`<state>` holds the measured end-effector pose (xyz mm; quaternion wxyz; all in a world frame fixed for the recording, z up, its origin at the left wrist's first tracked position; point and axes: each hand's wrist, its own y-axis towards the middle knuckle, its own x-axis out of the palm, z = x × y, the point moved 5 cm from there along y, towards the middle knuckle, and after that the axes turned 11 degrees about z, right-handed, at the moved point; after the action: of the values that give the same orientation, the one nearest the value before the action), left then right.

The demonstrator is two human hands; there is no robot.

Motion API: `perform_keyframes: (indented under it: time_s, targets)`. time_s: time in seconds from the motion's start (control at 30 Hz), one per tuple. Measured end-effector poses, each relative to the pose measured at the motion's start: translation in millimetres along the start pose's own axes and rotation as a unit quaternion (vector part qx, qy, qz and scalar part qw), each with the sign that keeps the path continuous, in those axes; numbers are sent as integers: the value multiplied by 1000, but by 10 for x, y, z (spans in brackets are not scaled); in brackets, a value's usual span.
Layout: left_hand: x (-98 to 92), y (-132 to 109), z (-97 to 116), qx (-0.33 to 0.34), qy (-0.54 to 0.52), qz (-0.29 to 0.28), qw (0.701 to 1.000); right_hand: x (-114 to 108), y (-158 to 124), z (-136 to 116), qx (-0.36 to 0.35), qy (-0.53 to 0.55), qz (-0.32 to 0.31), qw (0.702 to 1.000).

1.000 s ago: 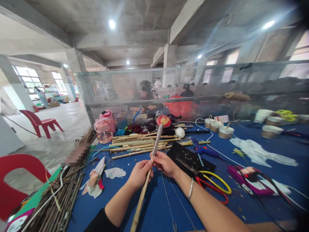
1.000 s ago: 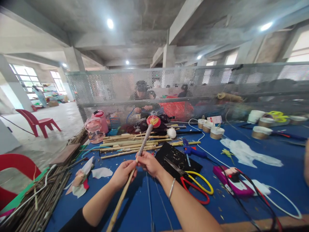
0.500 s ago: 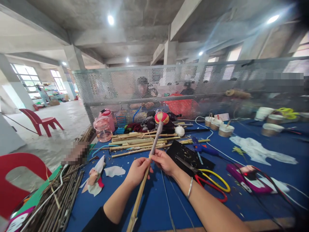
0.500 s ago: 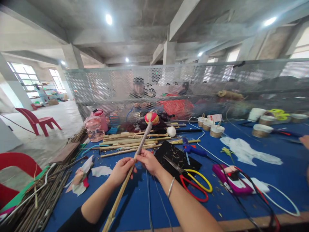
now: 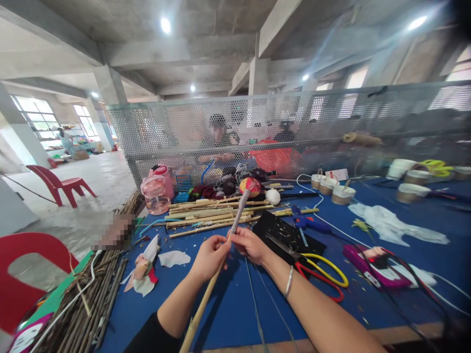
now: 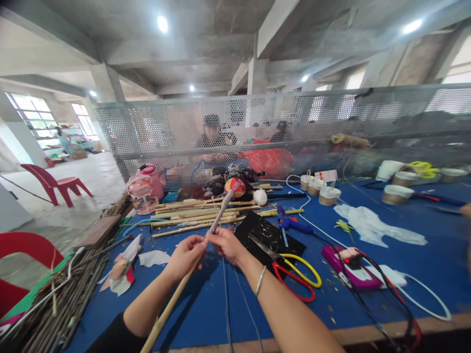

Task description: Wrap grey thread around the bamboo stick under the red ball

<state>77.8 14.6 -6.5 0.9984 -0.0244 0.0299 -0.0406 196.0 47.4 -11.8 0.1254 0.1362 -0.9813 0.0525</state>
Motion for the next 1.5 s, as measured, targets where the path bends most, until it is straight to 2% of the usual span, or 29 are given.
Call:
perform_keyframes:
  time_s: [0.07, 0.1, 0.17, 0.33, 0.43, 0.57, 0.67, 0.77, 0.87, 0.93, 1.0, 1.1, 1.17, 1.27, 1.33, 1.4, 1.47, 1.5]
  targets:
    - [-61, 12, 15, 48, 57, 55, 996, 2, 20, 16, -6, -20, 19, 1000]
    - [-68, 12, 18, 59, 77, 64, 993, 10, 27, 16, -10, -30, 23, 999]
    - [-45, 6, 15, 51, 87, 59, 993, 27, 31, 0, -22, -40, 27, 999]
    - [41, -28, 23, 1, 20, 17, 1000, 69, 12, -25, -14, -5, -15, 1000]
    - [32, -25, 30, 39, 77, 0, 996, 62, 15, -21, -18, -21, -4, 1000]
    - [-81, 0, 61, 114, 193, 92, 970, 41, 40, -1, -24, -39, 31, 998]
    - [-93, 7, 61, 101, 185, 117, 971, 42, 48, 4, -19, -32, 28, 999]
    - [-20, 5, 28, 42, 98, 55, 993, 54, 34, 2, -1, 8, 2, 1000]
    - [63, -14, -8, -9, 26, -24, 999, 50, 25, 40, 18, 11, -3, 1000]
    - [78, -25, -38, -28, 26, -35, 999, 42, 38, 86, 14, -9, 10, 1000]
    - [41, -26, -41, -6, 85, 10, 996, 50, 60, 127, -4, -23, 18, 1000]
    - [-50, -29, 17, 69, 208, 117, 969, 73, 89, 163, -29, -35, 17, 999]
    - [-76, -22, 29, 83, 233, 143, 958, 72, 97, 168, -30, -41, 20, 999]
    - [-69, 20, -8, 53, 170, 118, 977, 53, 93, 160, 3, -19, 14, 1000]
    - [-38, 42, -63, -3, 83, 76, 994, 43, 86, 154, 34, 6, 3, 999]
    - [3, 39, -119, -67, 8, 32, 997, 41, 86, 148, 46, 9, -4, 999]
    - [22, 25, -147, -93, -10, 5, 996, 38, 98, 149, 34, -20, 3, 999]
    - [17, 23, -145, -82, 7, 2, 997, 40, 107, 152, 23, -36, 11, 999]
